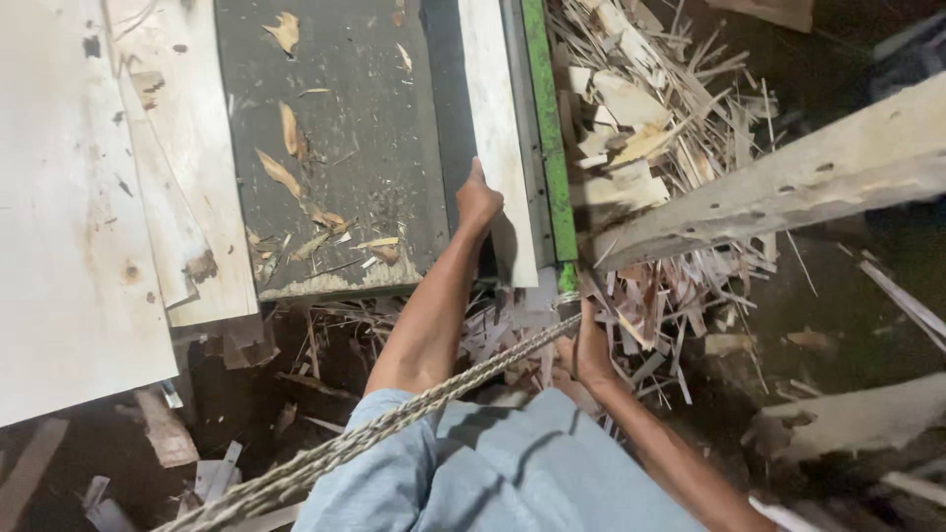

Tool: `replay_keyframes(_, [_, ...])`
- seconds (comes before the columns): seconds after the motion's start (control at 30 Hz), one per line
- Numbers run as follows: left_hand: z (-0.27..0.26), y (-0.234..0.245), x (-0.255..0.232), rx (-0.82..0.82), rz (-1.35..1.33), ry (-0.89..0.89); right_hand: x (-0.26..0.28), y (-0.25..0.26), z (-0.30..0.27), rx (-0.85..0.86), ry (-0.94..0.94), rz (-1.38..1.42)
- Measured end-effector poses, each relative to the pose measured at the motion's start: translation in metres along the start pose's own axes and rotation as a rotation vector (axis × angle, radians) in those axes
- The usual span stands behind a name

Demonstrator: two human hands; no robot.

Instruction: The person cuts thin wood sheets into narrow strips using a mechanical shear, feeding the wood into the blade by hand and operating the machine with a foot pedal.

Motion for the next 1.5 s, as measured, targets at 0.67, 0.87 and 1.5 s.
replay_keyframes(0.67, [-0.152,0.255,0.103,-0.38,0.658,0.194,0.087,0.095,-0.006,0.028,-0.018,0.111])
replay_keyframes(0.87, [-0.109,0.18,0.182,0.18,-1.022,0.525,0.086,0.1,-0.008,-0.003,0.095,0.062])
replay_keyframes(1.5, [-0.038,0.189,0.146,-0.265,-1.535,0.622,0.098,0.099,-0.007,0.065,-0.198,0.048])
Point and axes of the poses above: each hand's wrist, its own z-axis towards the middle knuckle, its own y-axis out of the back of the hand, x = y × z, the point moved 1 cm from there along z, towards the middle knuckle, and after that the axes turned 13 degrees about y, right-handed, at the moved point
